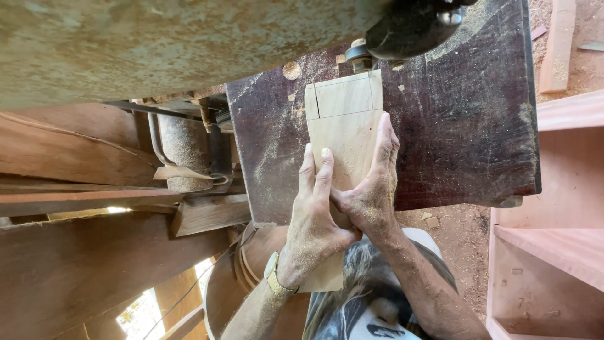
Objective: The person uses a bandsaw to cut a piece of light-colored wood along marked lines. They guide the wood through the blade with both hands, repositioning it to make multiple cuts and separate smaller pieces from the main block.
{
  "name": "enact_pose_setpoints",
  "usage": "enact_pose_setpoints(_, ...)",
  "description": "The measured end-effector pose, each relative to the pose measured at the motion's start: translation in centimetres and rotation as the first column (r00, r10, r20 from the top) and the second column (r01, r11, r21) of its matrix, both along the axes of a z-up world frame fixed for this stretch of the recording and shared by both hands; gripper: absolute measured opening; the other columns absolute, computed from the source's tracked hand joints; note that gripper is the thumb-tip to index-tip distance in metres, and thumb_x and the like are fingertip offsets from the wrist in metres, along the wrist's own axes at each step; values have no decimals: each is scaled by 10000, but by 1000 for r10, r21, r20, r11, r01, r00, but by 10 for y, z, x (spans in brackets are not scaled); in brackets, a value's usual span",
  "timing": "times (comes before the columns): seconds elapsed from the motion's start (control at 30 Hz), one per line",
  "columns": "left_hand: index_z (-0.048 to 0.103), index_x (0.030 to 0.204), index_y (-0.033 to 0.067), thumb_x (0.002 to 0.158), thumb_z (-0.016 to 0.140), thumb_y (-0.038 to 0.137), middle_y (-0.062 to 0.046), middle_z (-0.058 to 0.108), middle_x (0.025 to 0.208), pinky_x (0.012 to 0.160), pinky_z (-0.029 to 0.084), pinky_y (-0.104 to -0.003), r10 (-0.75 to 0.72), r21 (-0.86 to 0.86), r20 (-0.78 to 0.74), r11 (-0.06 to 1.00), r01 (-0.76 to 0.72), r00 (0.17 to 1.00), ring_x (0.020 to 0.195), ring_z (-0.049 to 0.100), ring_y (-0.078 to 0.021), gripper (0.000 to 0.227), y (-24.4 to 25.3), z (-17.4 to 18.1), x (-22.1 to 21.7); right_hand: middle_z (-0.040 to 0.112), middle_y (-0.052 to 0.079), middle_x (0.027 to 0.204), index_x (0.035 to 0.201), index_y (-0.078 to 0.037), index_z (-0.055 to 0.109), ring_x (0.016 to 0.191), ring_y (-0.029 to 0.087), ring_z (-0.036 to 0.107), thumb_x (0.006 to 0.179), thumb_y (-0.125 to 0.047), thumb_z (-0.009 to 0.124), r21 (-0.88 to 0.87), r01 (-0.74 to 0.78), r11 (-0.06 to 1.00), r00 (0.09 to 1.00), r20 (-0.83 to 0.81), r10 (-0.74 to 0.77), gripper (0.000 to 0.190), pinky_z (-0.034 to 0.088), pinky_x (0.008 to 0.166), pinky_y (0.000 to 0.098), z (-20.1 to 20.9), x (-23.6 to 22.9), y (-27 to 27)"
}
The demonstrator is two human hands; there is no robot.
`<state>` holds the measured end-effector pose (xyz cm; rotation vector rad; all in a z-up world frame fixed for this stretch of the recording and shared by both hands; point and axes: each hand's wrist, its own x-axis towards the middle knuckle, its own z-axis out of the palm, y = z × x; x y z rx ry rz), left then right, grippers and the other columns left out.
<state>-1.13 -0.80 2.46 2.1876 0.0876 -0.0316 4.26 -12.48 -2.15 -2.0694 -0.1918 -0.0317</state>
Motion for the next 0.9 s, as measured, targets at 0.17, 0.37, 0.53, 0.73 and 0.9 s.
enact_pose_setpoints(0.17,284,1543,-85,475,957,176,-409,182,1604,1163,428,-484,-6,-26,-5,1000,6,1000,1454,362,-552,1289,5,1,2,303,280,1586,1628,39,103,1504,407,338,743,-404,965,-32,21,999,999,30,-21,1312,315,1274,518,-5,-1,3)
enact_pose_setpoints(0.37,289,1557,-75,493,939,143,-406,196,1612,1177,411,-477,-2,-24,-7,1000,1,1000,1465,358,-551,1266,5,1,1,300,286,1575,1622,46,100,1494,415,336,729,-401,971,-28,20,999,999,35,-19,1325,310,1266,530,-3,-1,4)
enact_pose_setpoints(0.53,279,1558,-76,491,939,147,-409,190,1603,1174,407,-475,2,-18,-9,1000,-2,1000,1459,350,-556,1275,5,-1,2,308,292,1574,1619,47,107,1488,422,344,714,-396,974,-33,24,999,999,36,-23,1329,309,1261,530,-1,0,5)
enact_pose_setpoints(0.73,288,1549,-84,477,939,154,-406,190,1609,1178,410,-473,-5,-31,4,999,5,1000,1458,362,-551,1277,7,0,4,319,295,1569,1618,41,114,1483,425,351,704,-393,975,-37,32,999,999,39,-31,1328,314,1255,531,1,2,6)
enact_pose_setpoints(0.9,291,1550,-91,474,933,148,-411,178,1614,1173,415,-469,-5,-46,-5,999,5,1000,1461,359,-551,1276,7,0,3,322,292,1563,1625,41,106,1483,416,360,725,-417,963,-10,36,999,999,-11,-36,1325,336,1249,521,-2,1,6)
